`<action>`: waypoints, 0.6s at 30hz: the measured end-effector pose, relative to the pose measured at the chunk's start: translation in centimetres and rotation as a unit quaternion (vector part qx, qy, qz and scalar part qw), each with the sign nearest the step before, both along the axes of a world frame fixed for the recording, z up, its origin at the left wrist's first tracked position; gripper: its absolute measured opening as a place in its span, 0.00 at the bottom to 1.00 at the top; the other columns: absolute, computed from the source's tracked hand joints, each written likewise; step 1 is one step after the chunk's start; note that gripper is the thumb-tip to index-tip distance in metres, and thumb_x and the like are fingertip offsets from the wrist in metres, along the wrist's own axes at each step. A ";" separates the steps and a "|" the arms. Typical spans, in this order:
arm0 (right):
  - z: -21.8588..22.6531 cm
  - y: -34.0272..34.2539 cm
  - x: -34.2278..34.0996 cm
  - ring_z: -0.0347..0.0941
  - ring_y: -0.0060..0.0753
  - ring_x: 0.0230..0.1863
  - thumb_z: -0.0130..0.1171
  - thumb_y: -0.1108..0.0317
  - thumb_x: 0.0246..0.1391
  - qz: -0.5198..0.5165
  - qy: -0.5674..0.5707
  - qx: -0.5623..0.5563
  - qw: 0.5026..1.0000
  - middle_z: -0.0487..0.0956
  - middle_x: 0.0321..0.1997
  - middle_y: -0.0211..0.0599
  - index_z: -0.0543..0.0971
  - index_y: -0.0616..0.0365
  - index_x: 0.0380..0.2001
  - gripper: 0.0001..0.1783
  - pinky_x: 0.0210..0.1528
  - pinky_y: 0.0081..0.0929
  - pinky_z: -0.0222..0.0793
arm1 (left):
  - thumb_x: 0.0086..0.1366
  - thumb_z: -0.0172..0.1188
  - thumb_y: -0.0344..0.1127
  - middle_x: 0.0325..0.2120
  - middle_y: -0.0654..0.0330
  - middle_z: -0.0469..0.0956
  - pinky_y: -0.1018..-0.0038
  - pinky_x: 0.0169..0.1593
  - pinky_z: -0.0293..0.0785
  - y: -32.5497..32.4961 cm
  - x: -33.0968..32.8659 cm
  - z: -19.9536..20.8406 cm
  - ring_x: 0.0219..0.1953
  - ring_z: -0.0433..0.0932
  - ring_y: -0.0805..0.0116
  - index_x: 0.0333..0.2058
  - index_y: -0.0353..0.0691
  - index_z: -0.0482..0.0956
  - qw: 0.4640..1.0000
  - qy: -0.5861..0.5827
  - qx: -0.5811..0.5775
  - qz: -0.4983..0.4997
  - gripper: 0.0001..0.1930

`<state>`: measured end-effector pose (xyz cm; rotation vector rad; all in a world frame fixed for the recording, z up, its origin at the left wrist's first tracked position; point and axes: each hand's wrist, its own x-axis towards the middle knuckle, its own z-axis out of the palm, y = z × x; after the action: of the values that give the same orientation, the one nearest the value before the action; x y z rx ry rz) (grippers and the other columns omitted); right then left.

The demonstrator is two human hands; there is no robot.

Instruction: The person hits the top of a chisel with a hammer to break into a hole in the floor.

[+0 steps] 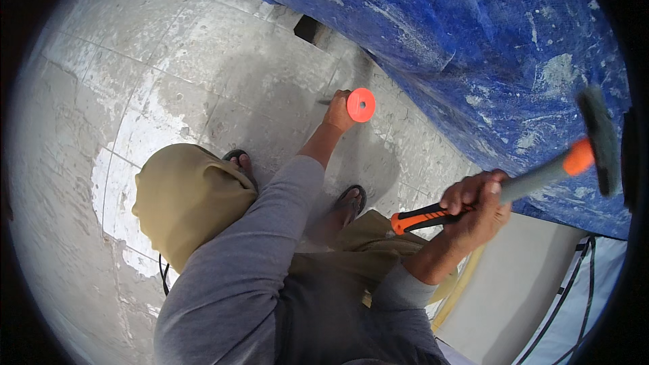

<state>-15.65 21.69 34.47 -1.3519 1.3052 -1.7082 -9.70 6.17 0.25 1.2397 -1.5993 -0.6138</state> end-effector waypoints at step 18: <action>-19.4 4.2 -2.7 0.66 0.24 0.12 0.55 0.68 0.56 0.020 0.187 0.451 0.872 0.70 0.15 0.33 0.72 0.62 0.35 0.09 0.15 0.25 0.64 | 0.48 0.63 0.35 0.30 0.52 0.77 0.61 0.42 0.70 0.3 1.0 2.8 0.34 0.74 0.51 0.31 0.40 0.77 0.992 0.088 -0.012 -0.089 0.11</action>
<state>-18.34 25.93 15.07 -1.1082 1.9229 -0.5979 -8.66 6.49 3.07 1.0014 -1.5736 -0.7916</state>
